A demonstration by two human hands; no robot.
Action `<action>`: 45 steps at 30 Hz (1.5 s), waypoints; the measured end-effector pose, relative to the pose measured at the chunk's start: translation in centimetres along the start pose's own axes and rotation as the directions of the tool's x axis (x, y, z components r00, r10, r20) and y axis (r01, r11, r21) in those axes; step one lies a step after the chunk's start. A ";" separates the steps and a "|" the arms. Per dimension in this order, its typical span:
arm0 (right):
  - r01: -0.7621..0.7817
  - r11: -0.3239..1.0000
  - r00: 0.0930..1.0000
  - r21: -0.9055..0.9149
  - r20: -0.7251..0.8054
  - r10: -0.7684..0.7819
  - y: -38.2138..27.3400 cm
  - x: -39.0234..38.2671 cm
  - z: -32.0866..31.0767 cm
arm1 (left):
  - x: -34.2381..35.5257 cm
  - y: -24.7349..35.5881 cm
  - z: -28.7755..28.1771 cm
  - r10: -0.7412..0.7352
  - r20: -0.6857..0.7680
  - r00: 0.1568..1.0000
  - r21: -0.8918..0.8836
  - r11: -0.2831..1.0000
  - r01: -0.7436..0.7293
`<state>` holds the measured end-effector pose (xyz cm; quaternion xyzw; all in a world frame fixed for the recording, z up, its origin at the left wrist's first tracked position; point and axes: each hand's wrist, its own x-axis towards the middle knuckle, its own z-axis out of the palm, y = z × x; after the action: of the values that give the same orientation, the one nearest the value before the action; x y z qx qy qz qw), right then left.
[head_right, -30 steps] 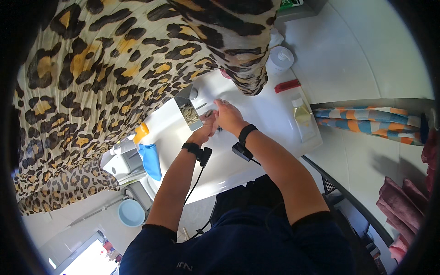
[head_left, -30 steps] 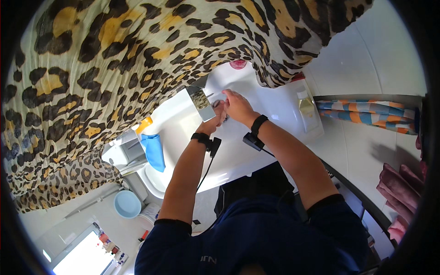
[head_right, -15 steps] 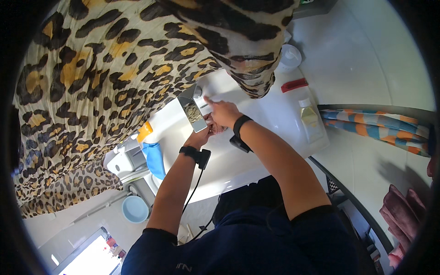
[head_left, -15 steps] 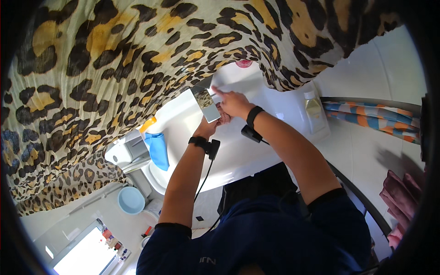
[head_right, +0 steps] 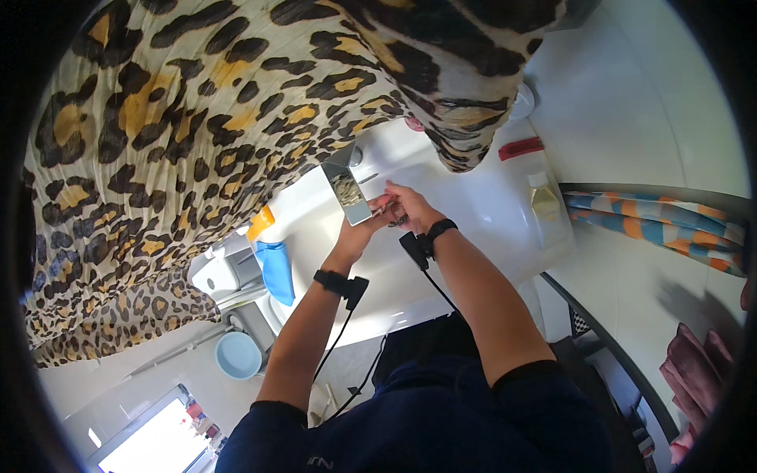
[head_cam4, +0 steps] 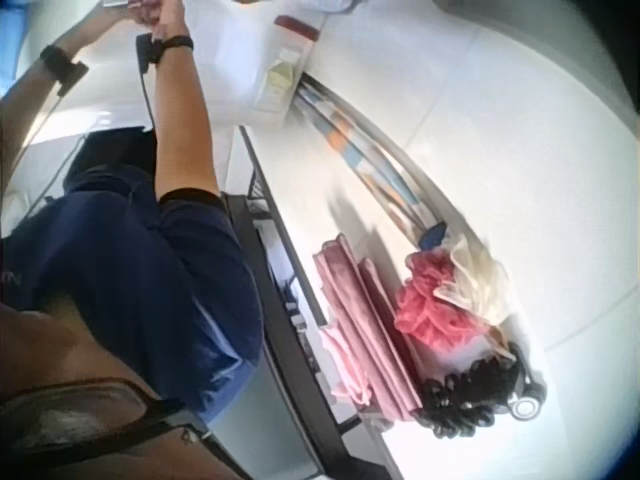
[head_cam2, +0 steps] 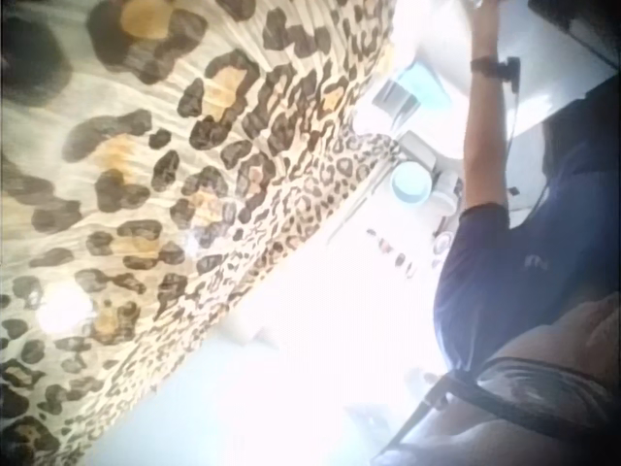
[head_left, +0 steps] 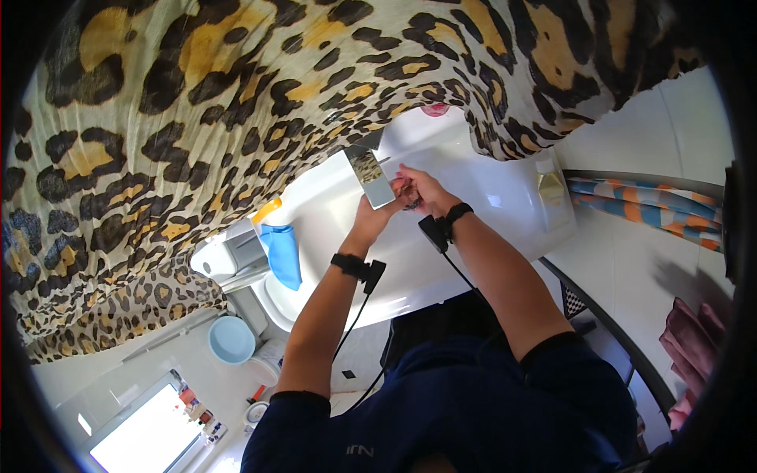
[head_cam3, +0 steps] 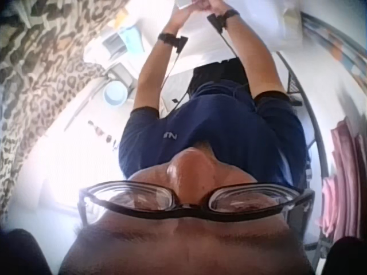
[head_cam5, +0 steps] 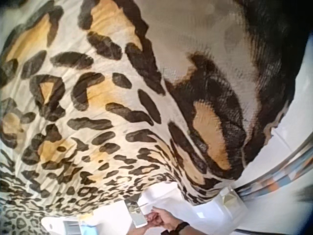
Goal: Washing a small pink cloth in a bathroom sink.
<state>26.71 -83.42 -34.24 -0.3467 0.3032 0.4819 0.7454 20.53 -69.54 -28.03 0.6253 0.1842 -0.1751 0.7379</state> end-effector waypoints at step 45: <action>0.376 0.747 0.860 -0.549 -0.094 -0.502 2.2 0.8 -2.7 | 4.9 -5.3 -1.0 -0.031 -0.012 0.999 -0.247 0.969 0.027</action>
<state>24.60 -84.51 -36.87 -0.6484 0.1595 0.3097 0.6770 22.15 -69.51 -35.14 0.5273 0.2194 -0.1569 0.8057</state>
